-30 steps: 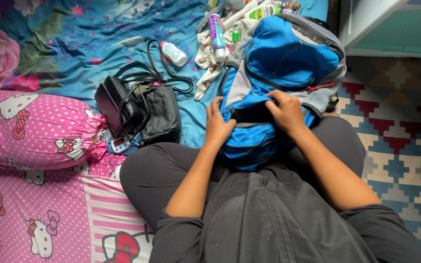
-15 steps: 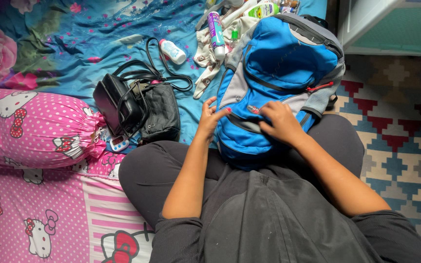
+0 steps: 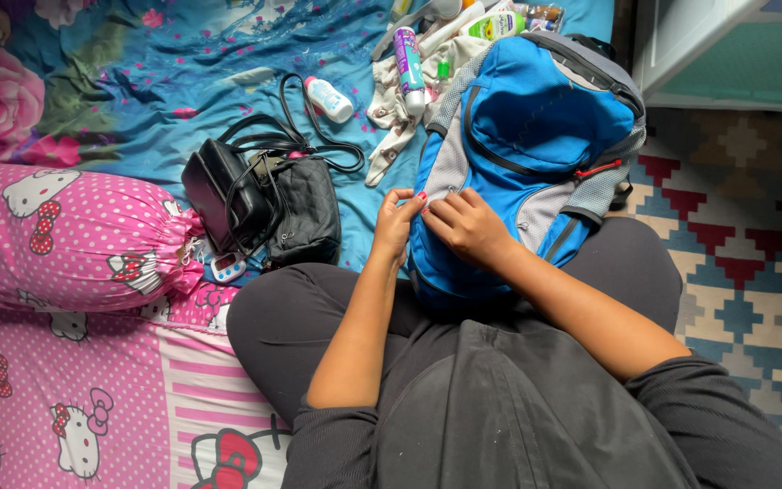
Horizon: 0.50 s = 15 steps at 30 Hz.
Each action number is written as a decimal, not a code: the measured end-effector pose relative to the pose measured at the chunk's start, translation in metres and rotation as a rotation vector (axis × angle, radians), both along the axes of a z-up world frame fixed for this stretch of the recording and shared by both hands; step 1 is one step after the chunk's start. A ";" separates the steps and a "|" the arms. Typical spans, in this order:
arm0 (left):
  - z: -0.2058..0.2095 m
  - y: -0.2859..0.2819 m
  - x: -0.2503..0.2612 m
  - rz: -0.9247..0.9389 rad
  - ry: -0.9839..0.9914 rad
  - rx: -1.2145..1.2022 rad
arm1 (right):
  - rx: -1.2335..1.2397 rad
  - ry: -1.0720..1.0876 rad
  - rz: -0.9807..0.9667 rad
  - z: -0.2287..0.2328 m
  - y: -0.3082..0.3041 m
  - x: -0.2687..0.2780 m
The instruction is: The person sits on a bed and packs personal items into bags. They place cards and small packets into a green sling bag, zip it, place a card into a black wallet and close it, then open a blue backpack and put bottles and other items into its compartments.
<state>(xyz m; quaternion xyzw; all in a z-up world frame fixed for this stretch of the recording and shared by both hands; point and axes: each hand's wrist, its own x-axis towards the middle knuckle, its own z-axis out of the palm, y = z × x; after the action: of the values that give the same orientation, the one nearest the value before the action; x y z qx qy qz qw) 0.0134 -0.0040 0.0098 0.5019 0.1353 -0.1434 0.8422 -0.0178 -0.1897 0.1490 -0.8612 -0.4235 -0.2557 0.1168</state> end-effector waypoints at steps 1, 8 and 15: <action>0.001 -0.002 0.001 0.028 -0.032 0.018 | 0.000 -0.014 0.009 -0.001 -0.001 0.000; -0.008 -0.008 0.006 0.131 -0.118 0.208 | -0.041 -0.082 0.081 -0.017 -0.020 -0.008; -0.036 0.010 0.019 0.166 -0.106 0.359 | -0.201 0.134 0.205 -0.024 -0.076 -0.031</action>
<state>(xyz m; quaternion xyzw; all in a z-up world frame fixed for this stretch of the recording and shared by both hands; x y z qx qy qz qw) 0.0327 0.0061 -0.0258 0.6379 0.1552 -0.0206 0.7540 -0.0484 -0.2662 0.1247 -0.8360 -0.5237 -0.1409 0.0836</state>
